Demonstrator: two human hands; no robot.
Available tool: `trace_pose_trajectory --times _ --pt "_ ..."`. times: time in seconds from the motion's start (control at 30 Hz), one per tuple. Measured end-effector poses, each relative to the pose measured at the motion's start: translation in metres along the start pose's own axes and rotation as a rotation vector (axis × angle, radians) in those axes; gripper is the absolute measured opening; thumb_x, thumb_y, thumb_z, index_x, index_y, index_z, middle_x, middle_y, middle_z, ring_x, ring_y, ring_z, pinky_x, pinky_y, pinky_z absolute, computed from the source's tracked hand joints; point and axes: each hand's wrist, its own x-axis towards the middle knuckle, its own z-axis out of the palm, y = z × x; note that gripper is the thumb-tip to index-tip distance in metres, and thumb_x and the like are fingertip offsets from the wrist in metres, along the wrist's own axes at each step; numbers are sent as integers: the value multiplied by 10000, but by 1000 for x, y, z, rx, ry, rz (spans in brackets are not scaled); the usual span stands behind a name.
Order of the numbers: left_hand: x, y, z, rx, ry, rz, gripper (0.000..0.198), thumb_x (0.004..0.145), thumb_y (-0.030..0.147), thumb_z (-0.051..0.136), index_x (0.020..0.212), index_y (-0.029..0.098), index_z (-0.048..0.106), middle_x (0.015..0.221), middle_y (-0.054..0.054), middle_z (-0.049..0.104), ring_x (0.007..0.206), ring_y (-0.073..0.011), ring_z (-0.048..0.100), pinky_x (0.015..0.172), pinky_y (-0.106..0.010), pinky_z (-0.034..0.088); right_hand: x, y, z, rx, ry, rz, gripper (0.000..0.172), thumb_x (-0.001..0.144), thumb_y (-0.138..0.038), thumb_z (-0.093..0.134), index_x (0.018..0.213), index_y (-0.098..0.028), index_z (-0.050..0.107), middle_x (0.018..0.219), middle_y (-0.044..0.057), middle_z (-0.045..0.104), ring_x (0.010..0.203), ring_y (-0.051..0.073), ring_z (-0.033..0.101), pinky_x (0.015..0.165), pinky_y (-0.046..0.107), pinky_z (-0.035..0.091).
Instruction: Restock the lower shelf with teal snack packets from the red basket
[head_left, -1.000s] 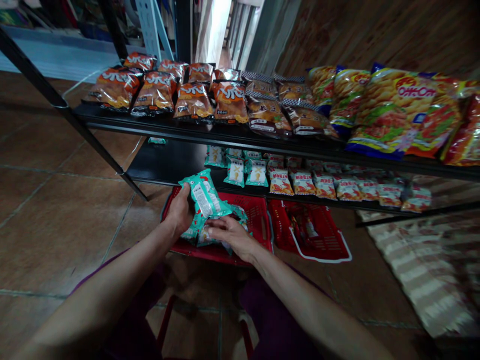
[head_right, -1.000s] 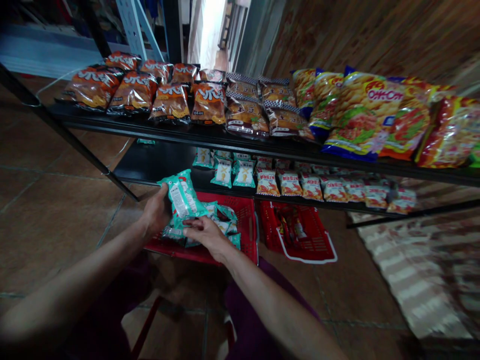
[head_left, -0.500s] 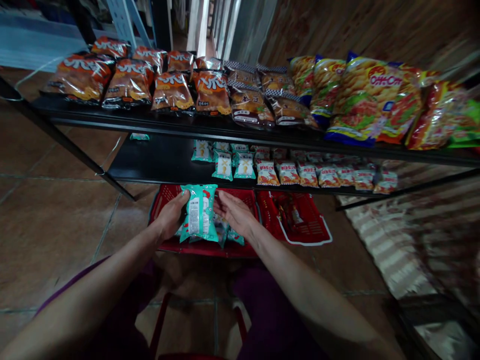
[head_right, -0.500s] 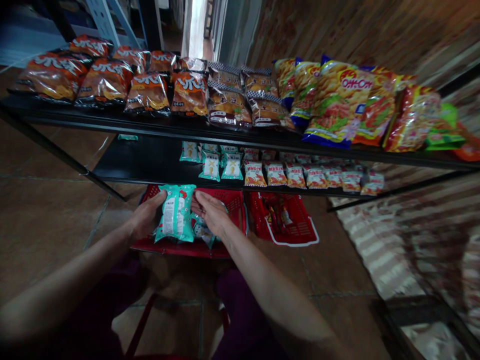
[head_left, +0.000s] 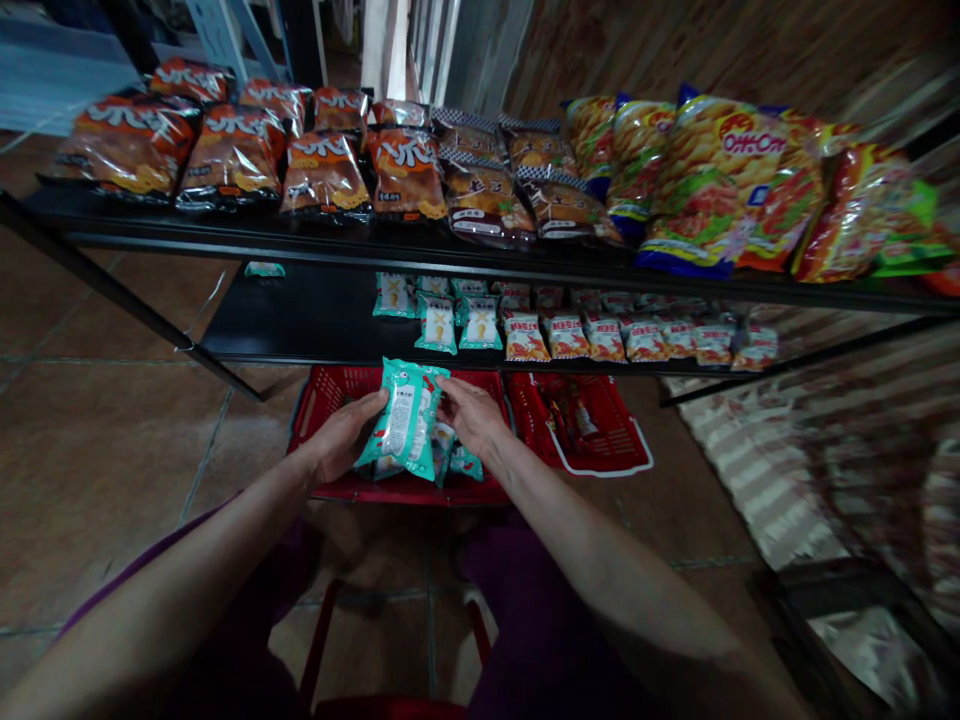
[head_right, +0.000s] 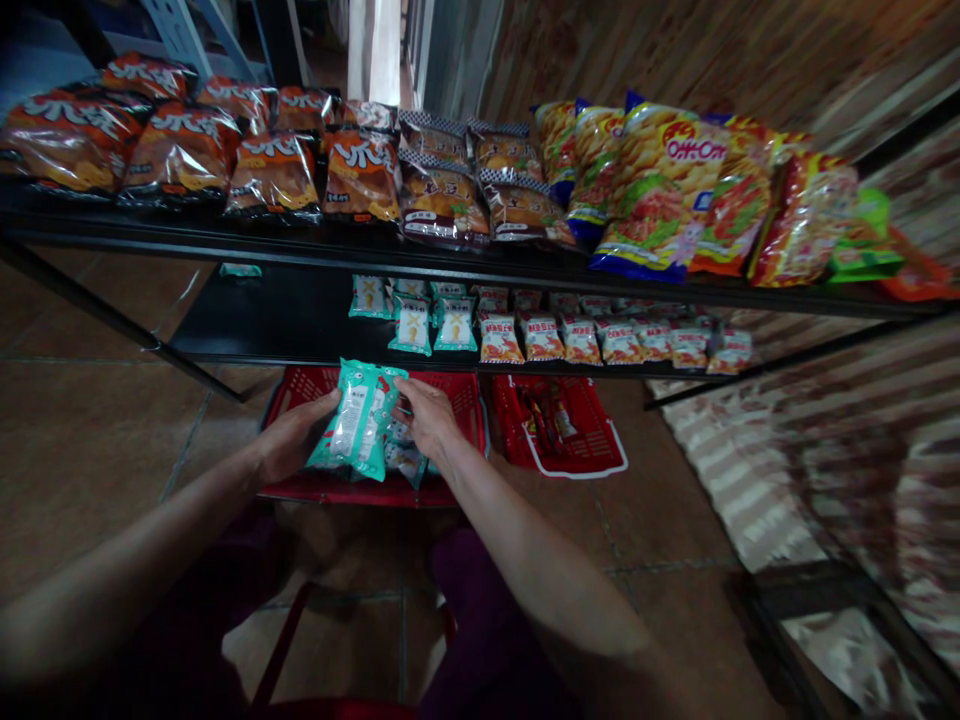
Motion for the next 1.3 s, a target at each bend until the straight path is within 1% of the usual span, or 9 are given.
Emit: trace_pose_trajectory --times 0.13,0.27,0.47,0.67,0.83,0.97,1.1,1.17,1.3 --pt "-5 -1 -1 106 -63 -13 302 791 319 619 1038 148 647 973 -121 690 852 -235 663 676 -330 553 4 -5 -2 28 57 -44 183 607 -243 778 676 -170 625 619 -33 650 542 67 564 489 172 459" --pt "-4 -2 -5 115 -102 -12 272 759 196 662 1026 150 641 1054 -105 663 905 -211 651 753 -341 558 11 -2 -7 55 98 -64 163 627 -236 759 716 -162 643 638 -21 667 540 78 576 466 179 442" --pt "-3 0 -5 83 -47 -19 216 723 65 668 935 104 646 931 -107 687 777 -182 681 767 -309 561 20 0 -15 56 161 -82 125 661 -233 729 744 -176 654 689 -10 685 566 80 590 508 187 471" --pt "3 -6 -7 109 111 11 102 724 -13 625 779 73 624 731 -107 687 655 -150 677 649 -214 561 22 -2 -17 81 202 -100 102 680 -229 716 734 -181 644 672 -14 674 577 78 591 533 186 489" --pt "8 -5 -10 91 223 91 160 732 -41 582 812 97 603 669 -58 671 556 -113 648 587 -185 545 26 -1 -17 128 174 -95 161 655 -235 750 703 -171 610 655 -9 668 591 86 598 614 224 530" --pt "8 -3 -11 86 239 108 161 733 -36 572 795 110 599 651 -38 655 535 -99 630 560 -175 537 28 0 -17 161 164 -63 111 705 -197 705 699 -167 598 642 -11 653 596 80 592 628 214 526" --pt "8 -3 -9 33 259 111 194 698 -81 564 755 102 595 694 -39 655 588 -100 641 611 -195 558 28 0 -16 173 156 39 80 756 -200 664 734 -182 588 648 -21 644 609 75 587 624 196 514" --pt "9 -3 -7 -9 271 111 213 679 -107 552 736 94 593 711 -41 652 607 -98 641 629 -202 564 27 0 -14 165 124 99 101 771 -260 659 766 -191 585 662 -18 640 613 87 586 613 213 517" --pt "11 -2 -4 -47 292 140 213 673 -114 543 708 91 590 711 -40 646 606 -92 632 638 -203 565 20 -1 -8 128 -15 110 300 721 -469 679 817 -206 573 693 -4 632 615 120 587 572 257 520"
